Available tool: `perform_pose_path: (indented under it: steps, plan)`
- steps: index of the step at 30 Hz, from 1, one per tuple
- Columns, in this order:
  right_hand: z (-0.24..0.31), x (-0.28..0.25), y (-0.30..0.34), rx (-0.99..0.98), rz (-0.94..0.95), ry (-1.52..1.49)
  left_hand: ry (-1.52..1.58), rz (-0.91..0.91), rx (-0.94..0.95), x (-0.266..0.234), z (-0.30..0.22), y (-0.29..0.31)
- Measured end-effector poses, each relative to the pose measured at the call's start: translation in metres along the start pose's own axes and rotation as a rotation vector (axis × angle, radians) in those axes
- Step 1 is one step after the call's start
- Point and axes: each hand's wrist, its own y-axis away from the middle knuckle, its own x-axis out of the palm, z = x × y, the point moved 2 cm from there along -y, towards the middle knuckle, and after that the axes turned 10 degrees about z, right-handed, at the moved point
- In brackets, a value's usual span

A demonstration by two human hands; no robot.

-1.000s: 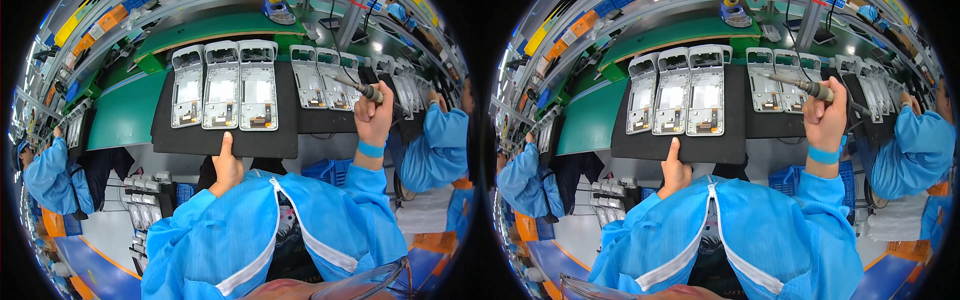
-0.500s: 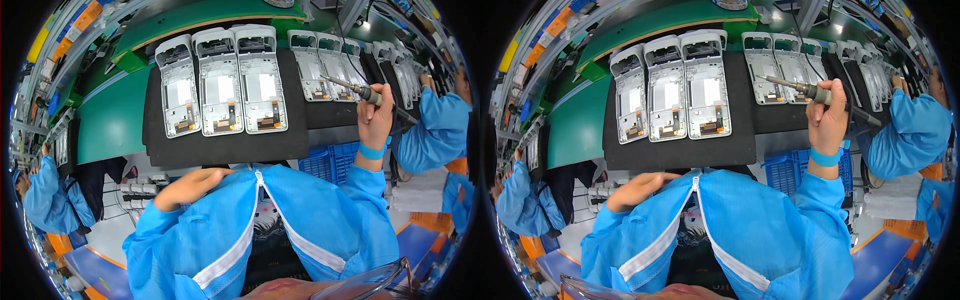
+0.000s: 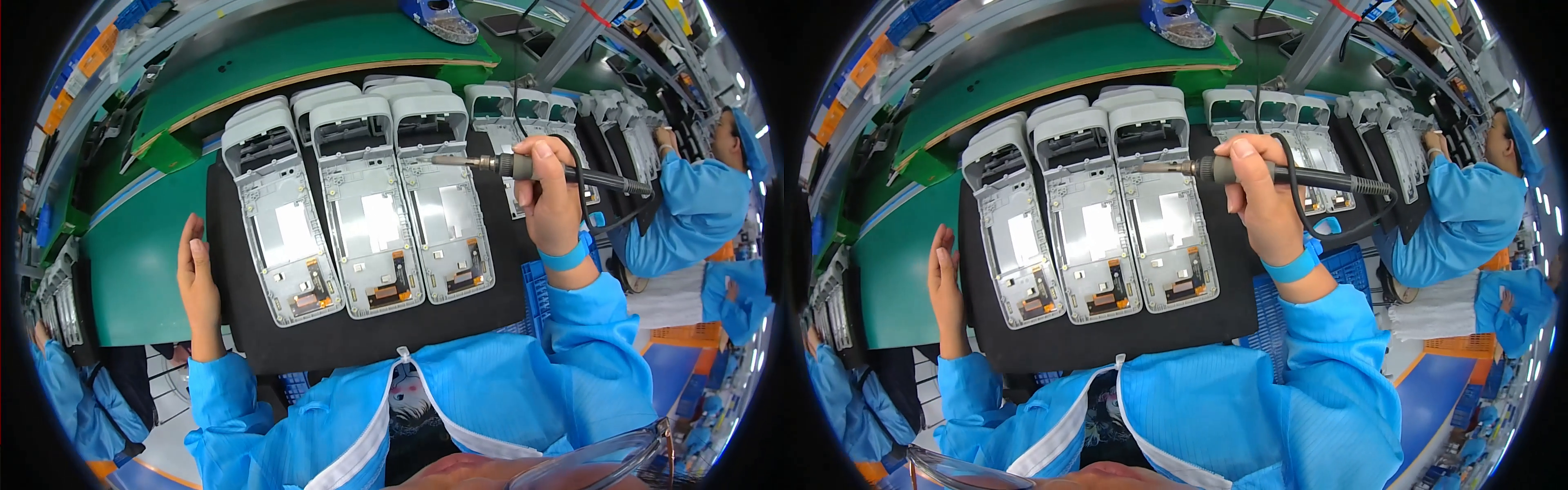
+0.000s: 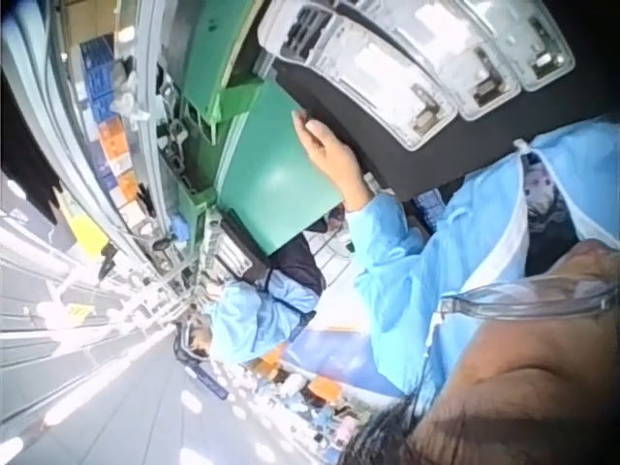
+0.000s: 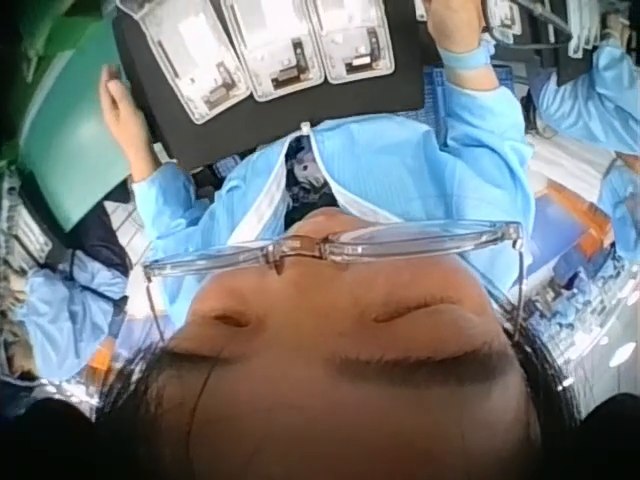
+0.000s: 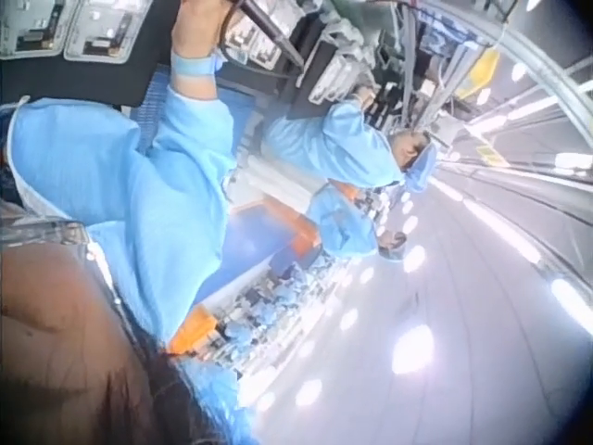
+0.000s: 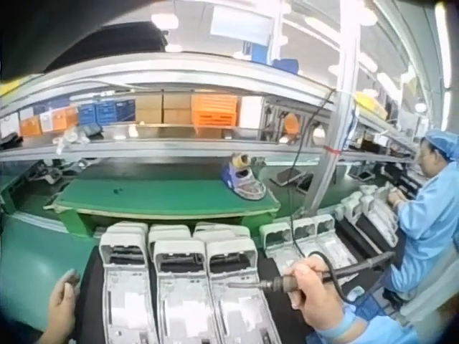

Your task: Soldering and assembling electronic components into handheld device housings on a factory production line.

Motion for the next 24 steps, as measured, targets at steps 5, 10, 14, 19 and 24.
perform_pose_path:
  steps: [5, 10, 14, 19, 24]
  plan:
    - [-0.006, -0.002, -0.006, -0.035, -0.053, 0.059, -0.015, -0.004, -0.09, 0.01, 0.011, -0.002]
    - [-0.011, 0.0, -0.01, 0.009, -0.053, -0.062, 0.07, -0.014, -0.138, 0.009, 0.021, -0.001]
    - [-0.02, -0.001, -0.01, 0.099, -0.083, -0.015, 0.025, -0.014, -0.128, 0.009, 0.023, -0.003]
    - [-0.017, 0.011, -0.008, -0.053, -0.096, 0.295, 0.027, -0.017, -0.095, 0.009, 0.028, 0.0]
    - [-0.019, 0.018, -0.009, -0.158, -0.083, 0.372, 0.056, -0.009, -0.108, 0.011, 0.024, -0.001]
